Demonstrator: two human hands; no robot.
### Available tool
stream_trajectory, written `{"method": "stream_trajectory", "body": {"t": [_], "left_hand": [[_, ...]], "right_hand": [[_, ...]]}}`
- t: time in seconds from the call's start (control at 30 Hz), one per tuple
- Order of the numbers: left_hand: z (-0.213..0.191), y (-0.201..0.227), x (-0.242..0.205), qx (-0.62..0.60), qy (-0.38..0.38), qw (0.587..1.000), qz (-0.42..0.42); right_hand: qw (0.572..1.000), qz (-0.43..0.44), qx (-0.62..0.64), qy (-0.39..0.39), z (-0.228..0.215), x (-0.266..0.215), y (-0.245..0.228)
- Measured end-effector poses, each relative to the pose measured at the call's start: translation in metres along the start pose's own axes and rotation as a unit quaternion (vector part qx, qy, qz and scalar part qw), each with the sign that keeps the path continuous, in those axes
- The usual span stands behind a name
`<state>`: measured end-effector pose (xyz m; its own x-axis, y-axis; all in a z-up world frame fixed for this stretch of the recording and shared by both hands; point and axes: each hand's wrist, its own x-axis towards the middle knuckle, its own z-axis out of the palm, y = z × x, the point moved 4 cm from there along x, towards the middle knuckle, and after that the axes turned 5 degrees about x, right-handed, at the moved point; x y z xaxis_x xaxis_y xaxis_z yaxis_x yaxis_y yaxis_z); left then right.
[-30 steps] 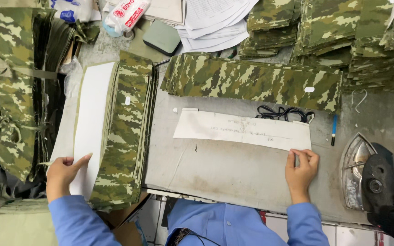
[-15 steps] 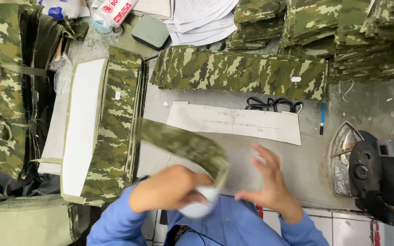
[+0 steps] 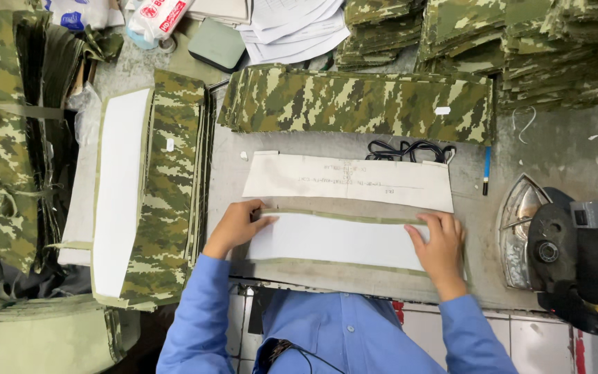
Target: The person irons a white rectangular piece of paper or fabric placed on a camouflage-patterned cloth. They repeatedly pick up the iron, press it onto the material, and then set it down, continuing this process for several items.
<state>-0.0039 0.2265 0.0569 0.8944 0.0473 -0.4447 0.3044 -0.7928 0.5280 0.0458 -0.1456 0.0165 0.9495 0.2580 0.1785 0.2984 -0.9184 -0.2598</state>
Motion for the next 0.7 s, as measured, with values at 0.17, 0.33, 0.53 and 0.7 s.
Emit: {"method": "stream_trajectory", "body": {"t": [0.17, 0.33, 0.53, 0.7], "left_hand": [[0.022, 0.056, -0.022, -0.289, 0.090, 0.952, 0.043], [0.012, 0.134, -0.026, -0.253, 0.130, 0.938, 0.197], [0.027, 0.144, 0.002, -0.274, -0.010, 0.908, 0.317], [0.059, 0.152, 0.010, -0.267, 0.025, 0.937, 0.226]], "right_hand": [[0.898, -0.087, 0.415, -0.115, -0.044, -0.025, -0.122], [0.897, -0.080, 0.429, 0.067, -0.072, -0.019, -0.136], [0.836, 0.209, 0.504, 0.062, -0.068, -0.017, -0.065], [0.952, -0.033, 0.203, 0.226, -0.101, -0.006, -0.088]]}}
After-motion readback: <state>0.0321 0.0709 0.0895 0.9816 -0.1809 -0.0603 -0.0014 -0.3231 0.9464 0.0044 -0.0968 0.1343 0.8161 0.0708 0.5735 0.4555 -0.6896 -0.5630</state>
